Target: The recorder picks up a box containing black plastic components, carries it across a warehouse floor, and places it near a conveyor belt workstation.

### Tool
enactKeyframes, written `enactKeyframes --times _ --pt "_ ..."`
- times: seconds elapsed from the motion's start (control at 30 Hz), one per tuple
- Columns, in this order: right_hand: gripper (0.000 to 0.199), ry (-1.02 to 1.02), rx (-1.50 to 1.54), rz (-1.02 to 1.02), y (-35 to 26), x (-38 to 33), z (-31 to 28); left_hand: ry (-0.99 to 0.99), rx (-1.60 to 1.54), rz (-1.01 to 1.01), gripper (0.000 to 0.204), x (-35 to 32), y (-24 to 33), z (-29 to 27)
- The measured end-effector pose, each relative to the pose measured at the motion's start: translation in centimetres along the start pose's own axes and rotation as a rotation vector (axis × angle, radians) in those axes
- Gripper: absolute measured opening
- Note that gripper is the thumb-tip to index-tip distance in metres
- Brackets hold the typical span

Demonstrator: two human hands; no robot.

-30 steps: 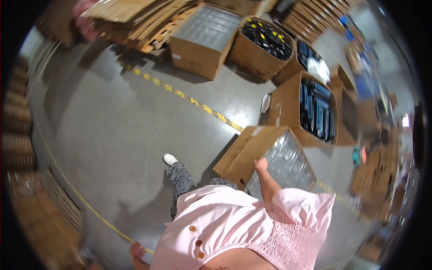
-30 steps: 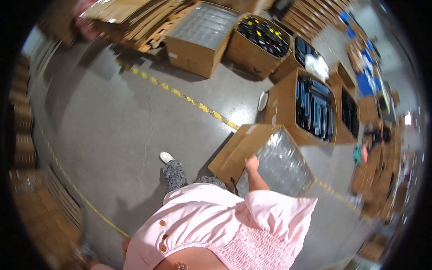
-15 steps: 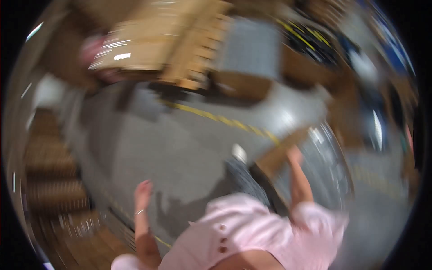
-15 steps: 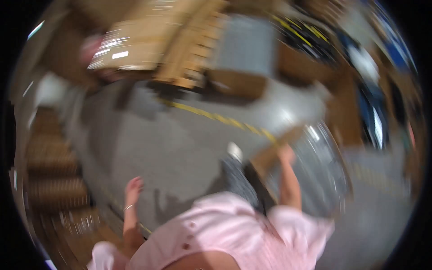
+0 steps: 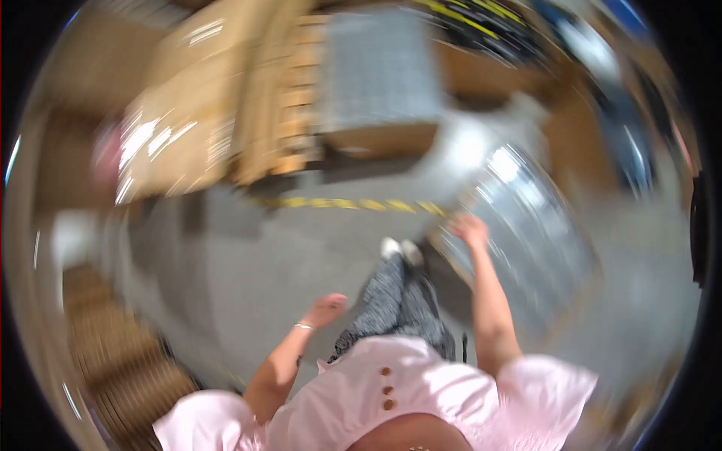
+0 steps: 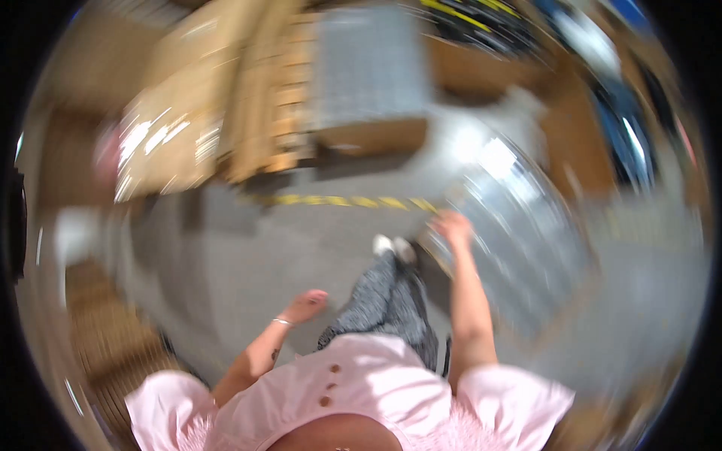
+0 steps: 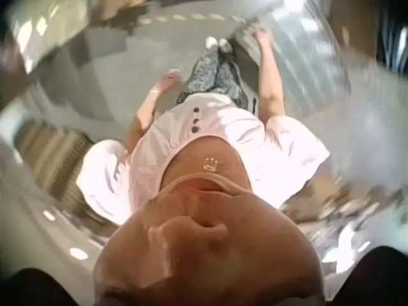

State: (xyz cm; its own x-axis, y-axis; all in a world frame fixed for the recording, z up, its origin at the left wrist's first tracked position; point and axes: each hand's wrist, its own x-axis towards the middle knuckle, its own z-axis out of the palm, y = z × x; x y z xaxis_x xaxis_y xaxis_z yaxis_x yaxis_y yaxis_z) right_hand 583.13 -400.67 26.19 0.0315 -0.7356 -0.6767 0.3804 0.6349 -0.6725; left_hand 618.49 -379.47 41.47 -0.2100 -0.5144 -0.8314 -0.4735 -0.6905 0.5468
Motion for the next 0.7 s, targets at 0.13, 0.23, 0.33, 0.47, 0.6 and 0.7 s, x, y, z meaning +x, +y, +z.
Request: enactKeyframes --times 0.13,0.23,0.33,0.47,0.6,0.7 --pt "0.016 0.298 -0.466 0.092 -0.9 -8.8 -3.9 0.120 0.502 0.001 0.026 8.9 5.5 -8.6" --pt "0.017 0.728 -0.413 0.267 3.9 -17.1 -16.0 0.020 0.758 0.126 0.025 19.4 9.2 -8.5" --pt "0.018 1.049 -0.415 0.498 8.6 -27.1 -26.3 -0.002 0.855 0.276 0.026 28.0 15.5 -4.0" --pt "0.021 1.282 -0.709 0.605 10.8 -32.0 -31.7 0.076 0.707 0.309 0.024 36.1 19.2 0.3" --pt "0.027 1.368 -0.861 0.404 8.8 -30.3 -40.2 0.146 0.470 0.174 0.034 40.5 24.4 8.7" --pt "0.039 1.415 -0.820 0.134 7.9 -26.7 -48.4 0.165 0.403 0.117 0.039 43.7 25.5 13.3"
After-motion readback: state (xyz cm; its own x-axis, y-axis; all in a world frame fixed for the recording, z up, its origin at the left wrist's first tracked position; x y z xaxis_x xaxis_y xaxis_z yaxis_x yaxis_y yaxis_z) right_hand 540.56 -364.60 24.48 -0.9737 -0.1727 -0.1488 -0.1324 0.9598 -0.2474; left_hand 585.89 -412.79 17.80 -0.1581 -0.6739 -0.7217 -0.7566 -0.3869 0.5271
